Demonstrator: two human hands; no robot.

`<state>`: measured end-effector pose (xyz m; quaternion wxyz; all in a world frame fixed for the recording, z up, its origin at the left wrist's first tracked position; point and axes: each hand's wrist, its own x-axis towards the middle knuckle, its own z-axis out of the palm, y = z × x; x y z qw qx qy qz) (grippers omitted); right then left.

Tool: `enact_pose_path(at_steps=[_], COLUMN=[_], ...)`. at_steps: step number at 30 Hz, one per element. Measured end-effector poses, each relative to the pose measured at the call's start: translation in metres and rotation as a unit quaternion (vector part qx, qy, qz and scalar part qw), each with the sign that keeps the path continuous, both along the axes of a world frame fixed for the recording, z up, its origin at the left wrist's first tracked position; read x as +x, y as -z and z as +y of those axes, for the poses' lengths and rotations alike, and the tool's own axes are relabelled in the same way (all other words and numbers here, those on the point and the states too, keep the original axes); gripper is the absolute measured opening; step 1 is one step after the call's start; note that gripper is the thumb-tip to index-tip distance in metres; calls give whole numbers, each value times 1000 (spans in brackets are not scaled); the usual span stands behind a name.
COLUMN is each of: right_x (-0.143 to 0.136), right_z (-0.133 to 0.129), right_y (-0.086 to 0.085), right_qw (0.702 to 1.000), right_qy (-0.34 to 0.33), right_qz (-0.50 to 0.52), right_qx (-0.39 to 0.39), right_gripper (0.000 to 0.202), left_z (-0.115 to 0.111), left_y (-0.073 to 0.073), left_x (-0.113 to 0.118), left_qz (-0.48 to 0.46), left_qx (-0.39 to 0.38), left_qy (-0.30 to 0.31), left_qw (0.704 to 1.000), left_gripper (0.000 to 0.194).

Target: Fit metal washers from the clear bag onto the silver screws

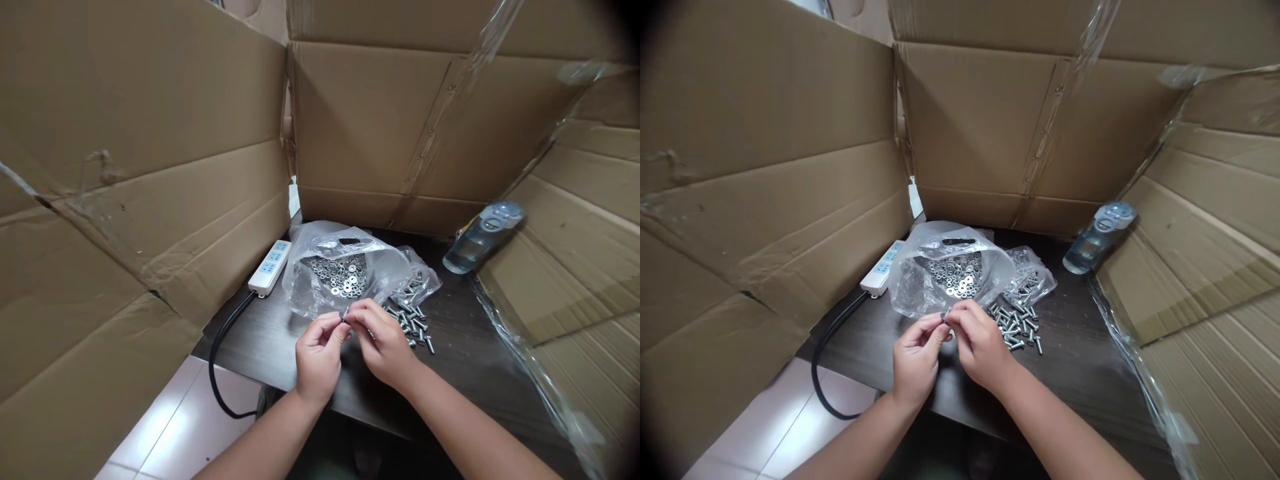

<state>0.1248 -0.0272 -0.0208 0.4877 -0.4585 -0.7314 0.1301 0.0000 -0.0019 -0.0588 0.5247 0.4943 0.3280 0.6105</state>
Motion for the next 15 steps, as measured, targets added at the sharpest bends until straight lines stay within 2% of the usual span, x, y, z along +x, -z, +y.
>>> enact_pose_path(at_steps=[4,6,8,10,11,12,15], right_x=[18,27,30,26,22,17,0], right_z=[13,33,60,89,102,113,134], right_y=[-25,-39,-48,-49,-47,-43,-28], right_qw=[991,986,974,941,904,884,856], right_qy=[-70,-19,49,82,100,105,124], right_qz=[-23,-33,-88,-215,-288,-313,-348], right_qx=[-108,-162,-201,-250,-300,-332,-362], right_gripper=[12,13,18,21,20,18,18], left_z=[4,5,4,3,2,2,2], left_y=[4,4,3,1,0,0,1], left_x=[2,3,4,4,4,3,1], left_qz=[-42,-56,-57,-53,-53,-56,-56], left_qx=[-38,-76,-102,-113,-114,-111,-78], left_qy=[22,36,37,31,30,29,30], left_qw=[998,995,992,992,992,992,995], left_gripper=[14,17,21,24,25,24,17])
